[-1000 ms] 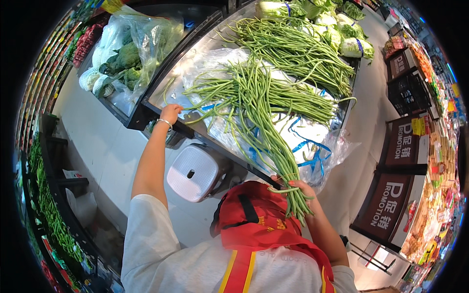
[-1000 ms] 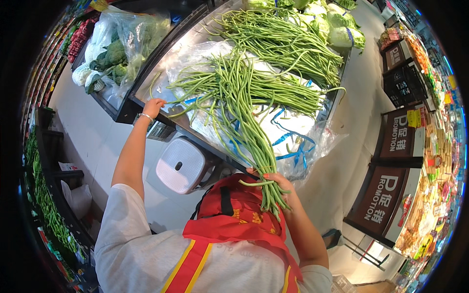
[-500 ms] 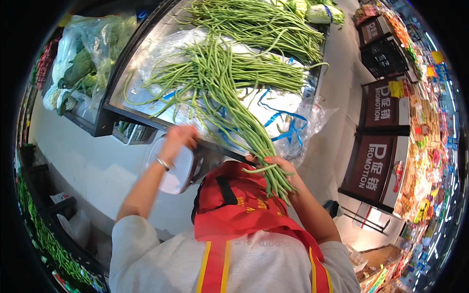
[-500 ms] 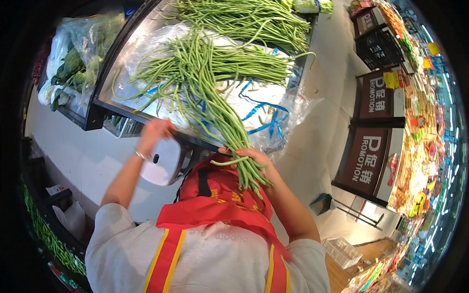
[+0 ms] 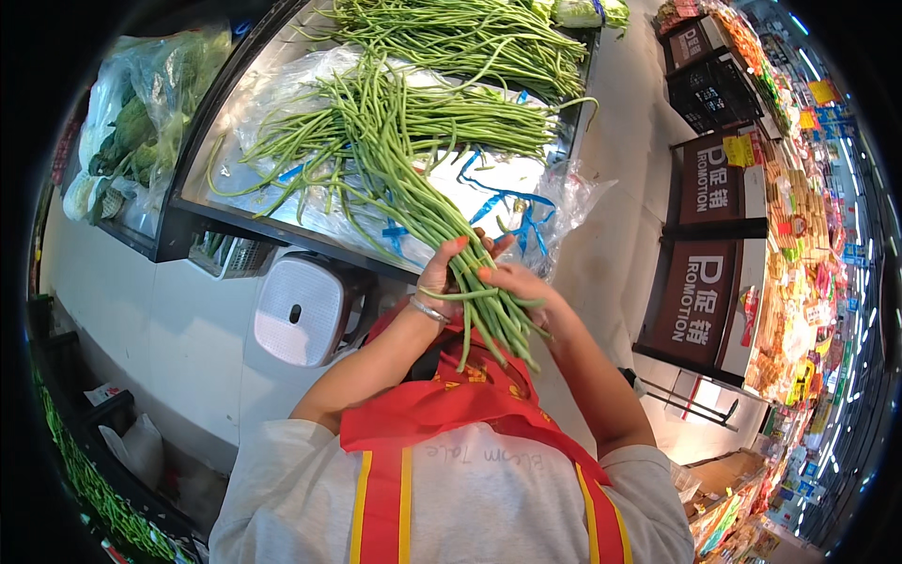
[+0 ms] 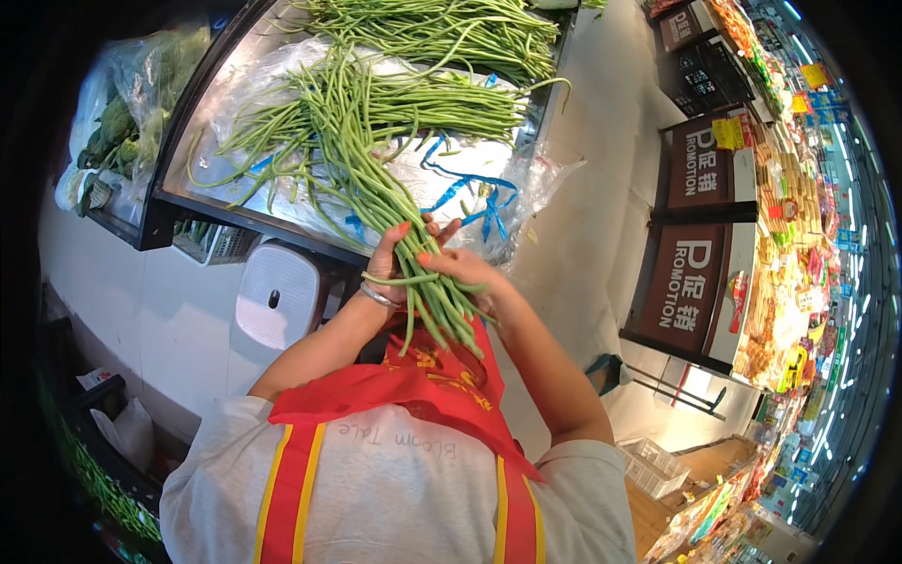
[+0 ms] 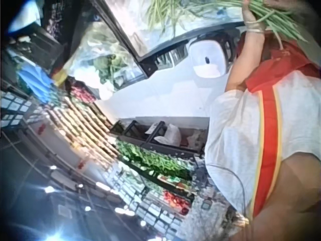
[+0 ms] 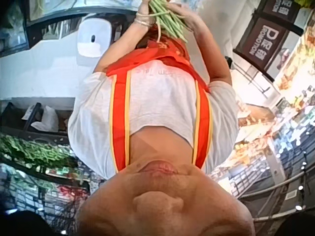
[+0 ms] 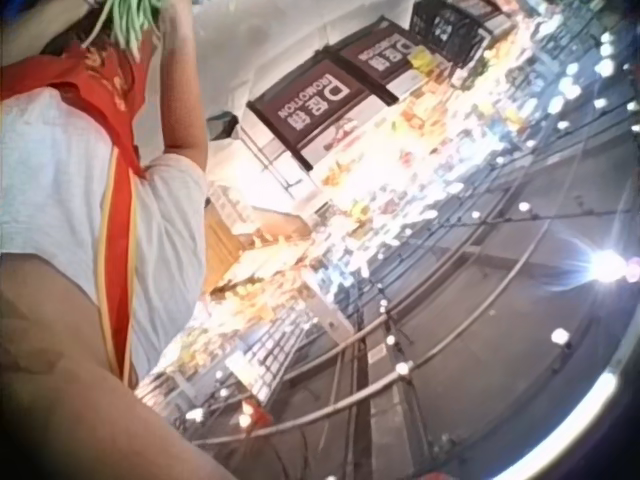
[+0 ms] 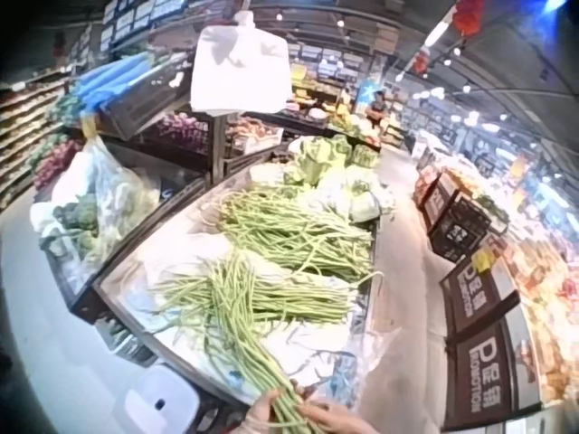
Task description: The person gathers long green beans from a display, aligns them into bundles, and ties them with blue plastic ties. The person then places the tied bundles into a clear plastic bag.
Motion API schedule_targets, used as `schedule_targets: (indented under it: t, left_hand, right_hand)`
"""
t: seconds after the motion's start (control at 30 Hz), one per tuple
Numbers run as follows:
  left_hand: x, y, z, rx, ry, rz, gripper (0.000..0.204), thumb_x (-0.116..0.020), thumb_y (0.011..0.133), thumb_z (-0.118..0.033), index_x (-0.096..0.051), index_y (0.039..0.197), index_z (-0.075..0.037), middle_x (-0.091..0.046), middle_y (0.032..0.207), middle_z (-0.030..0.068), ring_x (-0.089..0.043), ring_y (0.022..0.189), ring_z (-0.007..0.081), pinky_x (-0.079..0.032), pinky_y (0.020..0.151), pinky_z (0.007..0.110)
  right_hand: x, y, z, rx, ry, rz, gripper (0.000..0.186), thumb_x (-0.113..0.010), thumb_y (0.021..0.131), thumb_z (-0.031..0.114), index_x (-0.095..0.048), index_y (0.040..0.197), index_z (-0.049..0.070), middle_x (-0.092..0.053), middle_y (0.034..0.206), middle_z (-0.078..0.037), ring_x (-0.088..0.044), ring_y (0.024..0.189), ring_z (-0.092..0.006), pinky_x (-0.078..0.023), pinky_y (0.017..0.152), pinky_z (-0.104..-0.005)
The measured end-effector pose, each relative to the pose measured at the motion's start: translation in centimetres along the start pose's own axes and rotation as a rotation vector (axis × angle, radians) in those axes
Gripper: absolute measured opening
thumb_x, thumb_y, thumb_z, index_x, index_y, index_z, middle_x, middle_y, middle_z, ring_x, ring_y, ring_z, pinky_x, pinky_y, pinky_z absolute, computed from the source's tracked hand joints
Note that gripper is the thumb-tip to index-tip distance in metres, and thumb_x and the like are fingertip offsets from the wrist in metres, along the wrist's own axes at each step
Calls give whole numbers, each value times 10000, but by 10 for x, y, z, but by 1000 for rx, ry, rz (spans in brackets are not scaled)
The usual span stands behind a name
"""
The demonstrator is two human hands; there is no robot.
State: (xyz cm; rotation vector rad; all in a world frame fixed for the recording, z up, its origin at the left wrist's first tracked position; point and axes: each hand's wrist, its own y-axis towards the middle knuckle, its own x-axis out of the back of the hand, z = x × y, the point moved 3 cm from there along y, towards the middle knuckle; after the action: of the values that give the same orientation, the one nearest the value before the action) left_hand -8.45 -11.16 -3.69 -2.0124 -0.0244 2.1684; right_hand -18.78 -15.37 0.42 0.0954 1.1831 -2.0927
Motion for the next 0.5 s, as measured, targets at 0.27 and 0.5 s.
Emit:
schedule_targets:
  t: [0.27, 0.5]
  left_hand:
    - [20, 3, 5, -8, -81, -280, 145, -566, 798, -201, -554, 825, -60, -598, 809, 47, -595, 781, 160, -451, 870, 427]
    - [22, 9, 0, -10, -16, -427, 123, -543, 792, -172, -481, 787, -66, -507, 687, 41, -525, 628, 156, -468, 589, 307]
  right_hand:
    - [-9, -66, 55, 1042, -956, -353, 158, -656, 775, 121, -603, 903, 45, -579, 775, -51, -567, 712, -165, -462, 651, -283]
    - [-2, -35, 27, 884, -746, -235, 72, -601, 816, 79, -587, 861, 24, -554, 710, -2, -507, 622, -104, -422, 599, -222]
